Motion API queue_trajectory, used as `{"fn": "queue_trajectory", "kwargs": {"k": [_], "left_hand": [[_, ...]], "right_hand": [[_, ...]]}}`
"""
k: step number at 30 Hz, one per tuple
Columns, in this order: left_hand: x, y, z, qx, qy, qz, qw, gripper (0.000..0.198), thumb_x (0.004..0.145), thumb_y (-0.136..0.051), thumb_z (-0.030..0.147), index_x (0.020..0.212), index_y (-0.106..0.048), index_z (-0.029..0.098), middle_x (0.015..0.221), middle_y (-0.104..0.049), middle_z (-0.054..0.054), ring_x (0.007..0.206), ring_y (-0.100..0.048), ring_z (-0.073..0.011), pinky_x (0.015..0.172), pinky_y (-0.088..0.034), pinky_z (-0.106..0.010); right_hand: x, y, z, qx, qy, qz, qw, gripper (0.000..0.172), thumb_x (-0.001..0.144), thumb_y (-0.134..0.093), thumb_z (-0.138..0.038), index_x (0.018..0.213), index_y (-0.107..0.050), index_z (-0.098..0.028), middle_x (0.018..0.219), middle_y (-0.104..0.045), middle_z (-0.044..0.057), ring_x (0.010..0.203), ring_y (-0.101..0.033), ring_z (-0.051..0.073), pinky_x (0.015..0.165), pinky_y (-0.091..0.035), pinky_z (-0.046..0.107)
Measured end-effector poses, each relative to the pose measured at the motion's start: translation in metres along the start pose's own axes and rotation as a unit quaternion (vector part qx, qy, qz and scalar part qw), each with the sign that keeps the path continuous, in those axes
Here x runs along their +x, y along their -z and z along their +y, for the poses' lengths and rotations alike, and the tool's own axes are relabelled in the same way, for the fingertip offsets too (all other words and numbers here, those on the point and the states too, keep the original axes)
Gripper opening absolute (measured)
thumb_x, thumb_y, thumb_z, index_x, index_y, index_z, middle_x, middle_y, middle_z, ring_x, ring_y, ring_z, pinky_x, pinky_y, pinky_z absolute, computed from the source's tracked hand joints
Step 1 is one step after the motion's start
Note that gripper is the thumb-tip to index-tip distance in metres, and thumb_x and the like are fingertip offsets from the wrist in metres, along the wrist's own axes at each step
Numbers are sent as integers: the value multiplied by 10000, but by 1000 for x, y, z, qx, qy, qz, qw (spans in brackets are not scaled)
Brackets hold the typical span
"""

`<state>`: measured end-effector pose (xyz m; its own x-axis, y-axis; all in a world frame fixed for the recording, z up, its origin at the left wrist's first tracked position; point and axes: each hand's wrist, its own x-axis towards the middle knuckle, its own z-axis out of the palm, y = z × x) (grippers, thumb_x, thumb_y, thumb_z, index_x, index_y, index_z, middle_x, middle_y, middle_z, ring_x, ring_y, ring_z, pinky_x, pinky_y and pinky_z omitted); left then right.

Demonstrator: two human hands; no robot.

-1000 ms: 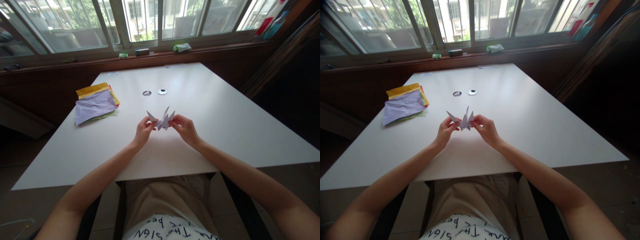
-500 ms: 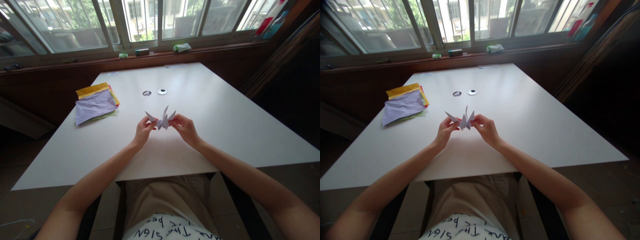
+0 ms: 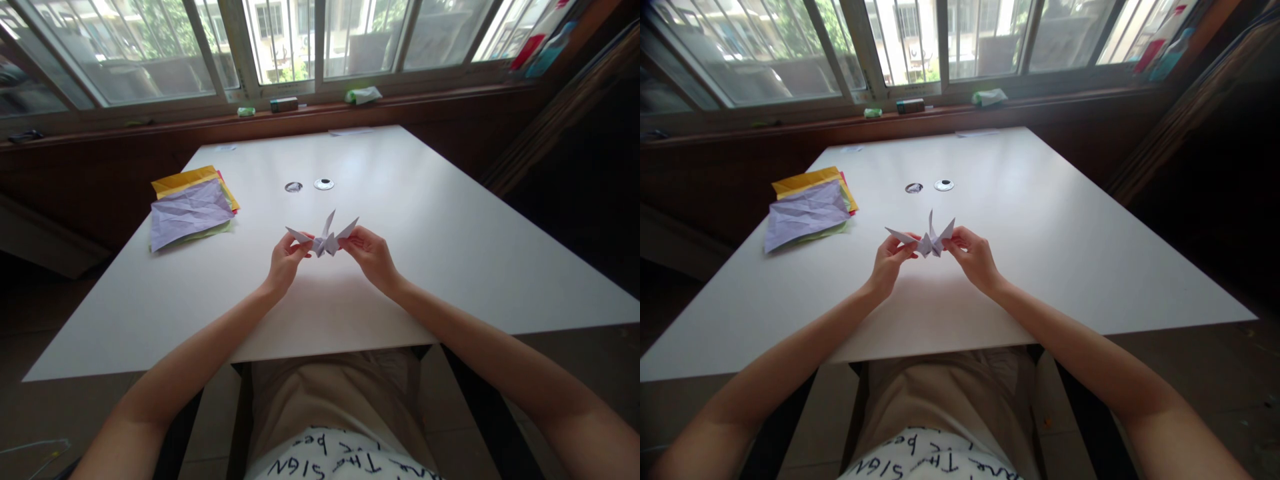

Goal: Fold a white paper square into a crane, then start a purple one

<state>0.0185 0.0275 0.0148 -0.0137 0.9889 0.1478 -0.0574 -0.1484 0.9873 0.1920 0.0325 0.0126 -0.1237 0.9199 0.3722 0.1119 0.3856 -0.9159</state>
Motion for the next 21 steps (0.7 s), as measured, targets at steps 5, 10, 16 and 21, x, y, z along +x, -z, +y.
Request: {"fn": "queue_trajectory", "kwargs": {"k": [5, 10, 16, 21], "left_hand": [[0, 0, 0, -4, -7, 5, 1000, 149, 688, -607, 276, 796, -617, 174, 885, -616, -30, 767, -582, -138, 636, -476, -250], [1, 0, 0, -18, -4, 8, 1000, 128, 683, -614, 270, 768, -610, 174, 908, -609, -29, 786, -579, -137, 637, -480, -244], [1, 0, 0, -34, 11, 11, 999, 134, 677, -622, 281, 761, -593, 180, 901, -614, -26, 785, -587, -137, 664, -484, -258], [1, 0, 0, -46, 14, 16, 999, 129, 673, -629, 280, 747, -592, 181, 913, -615, -20, 780, -588, -129, 672, -481, -256]], "right_hand": [[1, -1, 2, 24, -6, 13, 1000, 230, 746, -596, -406, 809, -604, -185, 753, -655, 21, 760, -631, 167, 765, -503, 352], [3, -1, 3, 48, -6, 21, 999, 212, 736, -612, -390, 797, -604, -187, 752, -655, 19, 772, -630, 170, 772, -501, 353], [4, -3, 0, 82, -18, 31, 996, 206, 707, -646, -379, 778, -594, -193, 773, -663, 16, 767, -630, 166, 770, -508, 348], [5, -3, -1, 87, -21, 38, 995, 209, 706, -642, -385, 777, -587, -196, 784, -661, 16, 776, -630, 167, 774, -512, 351]]}}
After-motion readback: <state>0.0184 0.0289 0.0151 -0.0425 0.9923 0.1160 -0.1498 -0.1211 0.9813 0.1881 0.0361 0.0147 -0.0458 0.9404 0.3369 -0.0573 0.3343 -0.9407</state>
